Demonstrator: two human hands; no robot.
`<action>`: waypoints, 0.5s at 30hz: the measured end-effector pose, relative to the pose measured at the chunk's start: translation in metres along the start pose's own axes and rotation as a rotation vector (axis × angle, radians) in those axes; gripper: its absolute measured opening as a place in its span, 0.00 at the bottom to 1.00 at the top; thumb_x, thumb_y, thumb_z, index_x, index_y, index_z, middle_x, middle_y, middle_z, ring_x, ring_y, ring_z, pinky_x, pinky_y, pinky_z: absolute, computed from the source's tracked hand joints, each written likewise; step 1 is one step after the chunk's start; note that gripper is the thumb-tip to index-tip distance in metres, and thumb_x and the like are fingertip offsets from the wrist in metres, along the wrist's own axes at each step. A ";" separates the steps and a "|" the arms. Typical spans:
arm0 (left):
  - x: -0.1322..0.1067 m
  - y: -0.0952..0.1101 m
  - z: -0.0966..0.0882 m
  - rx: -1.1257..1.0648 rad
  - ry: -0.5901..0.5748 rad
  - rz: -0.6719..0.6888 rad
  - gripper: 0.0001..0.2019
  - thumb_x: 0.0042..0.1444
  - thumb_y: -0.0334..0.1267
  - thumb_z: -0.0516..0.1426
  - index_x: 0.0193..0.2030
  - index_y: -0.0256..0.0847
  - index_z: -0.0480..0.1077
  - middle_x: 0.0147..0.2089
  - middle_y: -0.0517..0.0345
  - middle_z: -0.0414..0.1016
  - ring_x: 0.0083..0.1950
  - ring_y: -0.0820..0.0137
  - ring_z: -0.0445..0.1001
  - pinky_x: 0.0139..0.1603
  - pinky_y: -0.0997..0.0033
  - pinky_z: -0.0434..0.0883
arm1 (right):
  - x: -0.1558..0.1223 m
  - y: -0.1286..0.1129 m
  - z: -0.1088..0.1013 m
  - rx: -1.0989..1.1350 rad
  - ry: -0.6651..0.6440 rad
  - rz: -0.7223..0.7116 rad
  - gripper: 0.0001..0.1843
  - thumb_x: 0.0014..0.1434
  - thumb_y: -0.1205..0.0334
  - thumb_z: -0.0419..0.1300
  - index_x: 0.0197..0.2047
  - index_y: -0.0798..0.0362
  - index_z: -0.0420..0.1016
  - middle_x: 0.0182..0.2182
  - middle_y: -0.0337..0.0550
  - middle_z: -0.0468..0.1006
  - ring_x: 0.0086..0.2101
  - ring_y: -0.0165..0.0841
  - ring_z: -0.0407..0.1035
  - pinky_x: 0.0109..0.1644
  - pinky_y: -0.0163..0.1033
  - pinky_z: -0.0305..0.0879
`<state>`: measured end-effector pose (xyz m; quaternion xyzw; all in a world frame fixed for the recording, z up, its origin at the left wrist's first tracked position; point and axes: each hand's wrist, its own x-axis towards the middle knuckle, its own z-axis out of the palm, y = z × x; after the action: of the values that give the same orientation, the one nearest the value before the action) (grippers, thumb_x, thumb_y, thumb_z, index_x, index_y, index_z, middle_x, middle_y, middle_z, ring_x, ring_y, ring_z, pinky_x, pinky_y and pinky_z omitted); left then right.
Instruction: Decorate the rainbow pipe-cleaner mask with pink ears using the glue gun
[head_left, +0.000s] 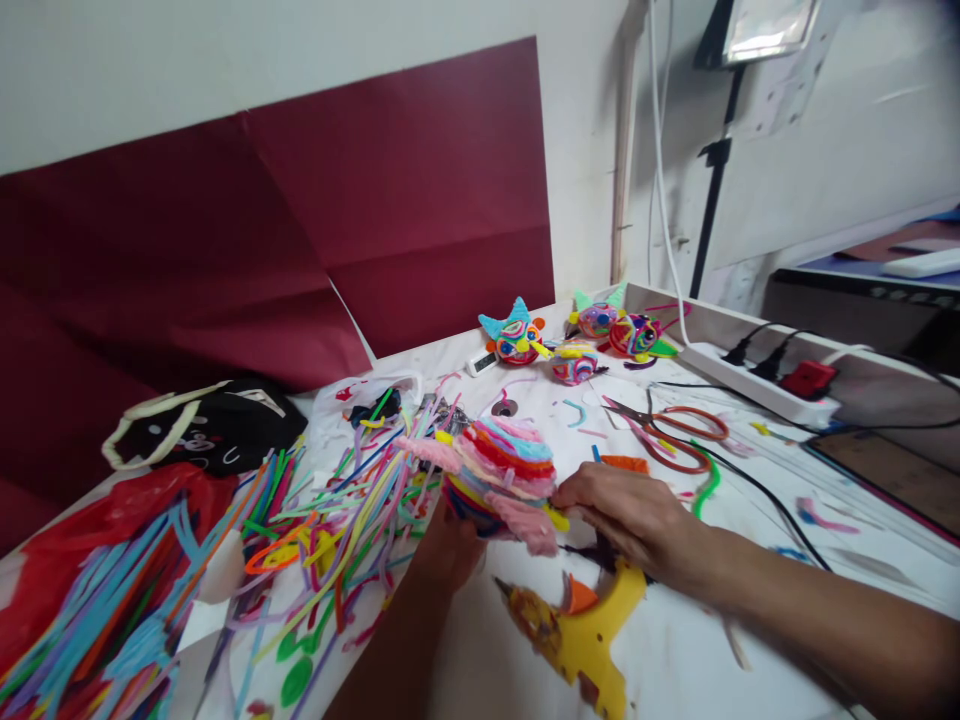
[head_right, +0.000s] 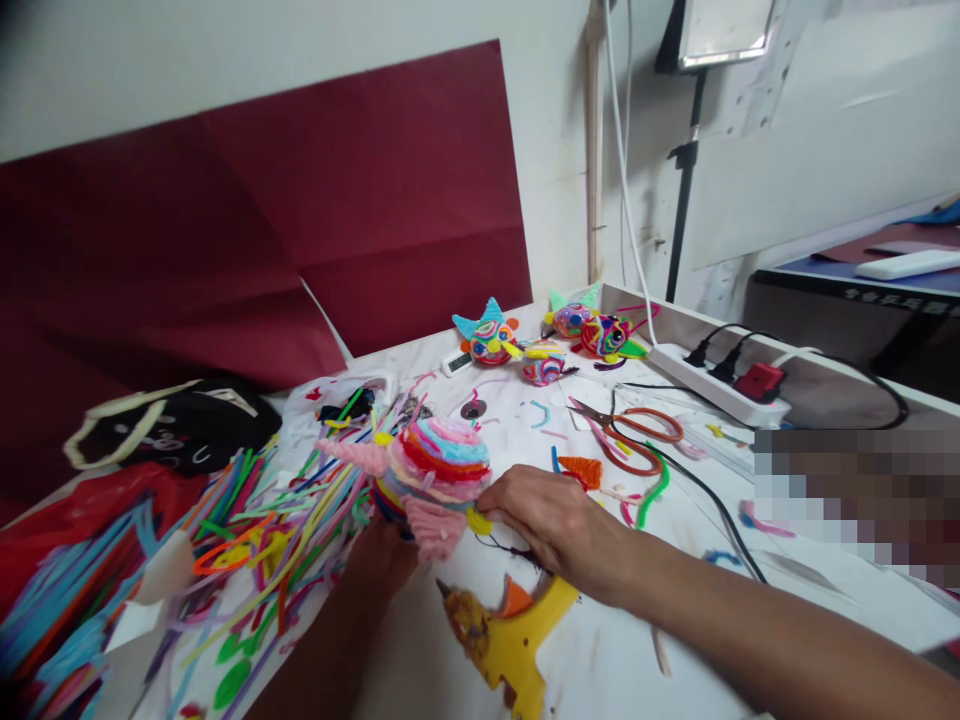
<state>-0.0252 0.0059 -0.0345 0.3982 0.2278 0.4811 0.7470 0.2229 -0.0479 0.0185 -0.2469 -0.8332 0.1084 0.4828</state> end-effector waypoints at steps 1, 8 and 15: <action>0.000 -0.001 -0.001 0.000 -0.010 0.004 0.31 0.38 0.39 0.72 0.52 0.54 0.73 0.47 0.60 0.79 0.50 0.62 0.76 0.51 0.63 0.73 | 0.000 0.000 0.000 0.002 -0.003 -0.002 0.09 0.70 0.66 0.50 0.49 0.56 0.70 0.35 0.48 0.77 0.36 0.32 0.71 0.37 0.37 0.68; -0.001 0.000 0.002 0.005 -0.058 0.044 0.29 0.41 0.41 0.72 0.53 0.53 0.73 0.44 0.60 0.80 0.45 0.65 0.76 0.45 0.68 0.74 | -0.002 0.002 0.000 0.019 -0.027 -0.003 0.10 0.70 0.67 0.50 0.49 0.56 0.70 0.37 0.50 0.77 0.38 0.33 0.71 0.39 0.38 0.69; 0.001 0.001 0.005 -0.014 -0.032 0.045 0.24 0.41 0.39 0.72 0.47 0.51 0.76 0.47 0.60 0.80 0.50 0.63 0.76 0.53 0.63 0.73 | -0.002 0.002 0.000 0.034 -0.040 0.007 0.11 0.70 0.67 0.49 0.51 0.56 0.70 0.38 0.51 0.77 0.40 0.34 0.71 0.40 0.38 0.69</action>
<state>-0.0219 0.0047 -0.0311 0.4058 0.2035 0.4928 0.7424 0.2246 -0.0476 0.0165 -0.2392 -0.8398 0.1293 0.4699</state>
